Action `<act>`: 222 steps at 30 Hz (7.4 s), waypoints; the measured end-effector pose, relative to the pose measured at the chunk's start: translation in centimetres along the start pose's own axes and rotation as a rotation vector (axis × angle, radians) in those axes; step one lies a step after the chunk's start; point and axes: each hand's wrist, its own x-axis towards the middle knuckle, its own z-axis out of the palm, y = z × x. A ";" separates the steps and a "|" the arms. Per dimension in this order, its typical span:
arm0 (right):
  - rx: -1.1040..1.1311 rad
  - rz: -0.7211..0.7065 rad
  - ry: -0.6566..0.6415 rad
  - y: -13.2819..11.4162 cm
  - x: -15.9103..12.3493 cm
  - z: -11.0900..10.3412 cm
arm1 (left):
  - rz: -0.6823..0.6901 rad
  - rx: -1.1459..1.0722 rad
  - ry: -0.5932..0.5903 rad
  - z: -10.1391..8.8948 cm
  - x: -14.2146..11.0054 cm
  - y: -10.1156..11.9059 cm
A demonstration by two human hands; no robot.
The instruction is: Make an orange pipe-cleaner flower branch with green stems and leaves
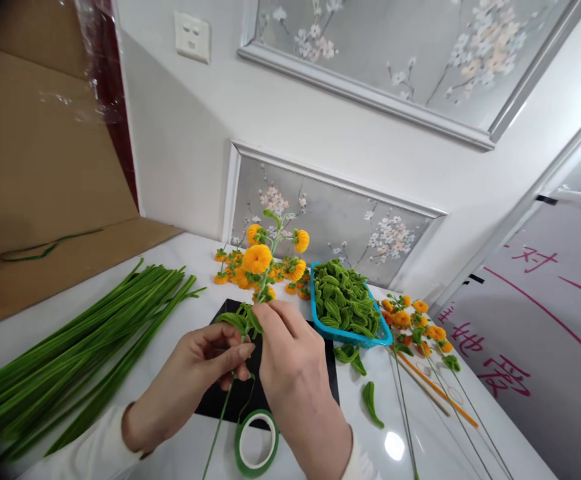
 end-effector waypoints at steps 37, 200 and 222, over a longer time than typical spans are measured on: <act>0.414 0.227 0.127 2.4 1.0 -1.3 | -0.036 -0.193 -0.175 -1.7 0.6 -0.6; 0.062 0.407 0.376 5.4 5.9 -7.3 | -0.179 -0.189 -0.144 0.3 4.9 0.6; 0.503 0.392 -0.068 3.5 6.1 -4.7 | -0.107 -0.315 -0.187 1.1 4.5 3.2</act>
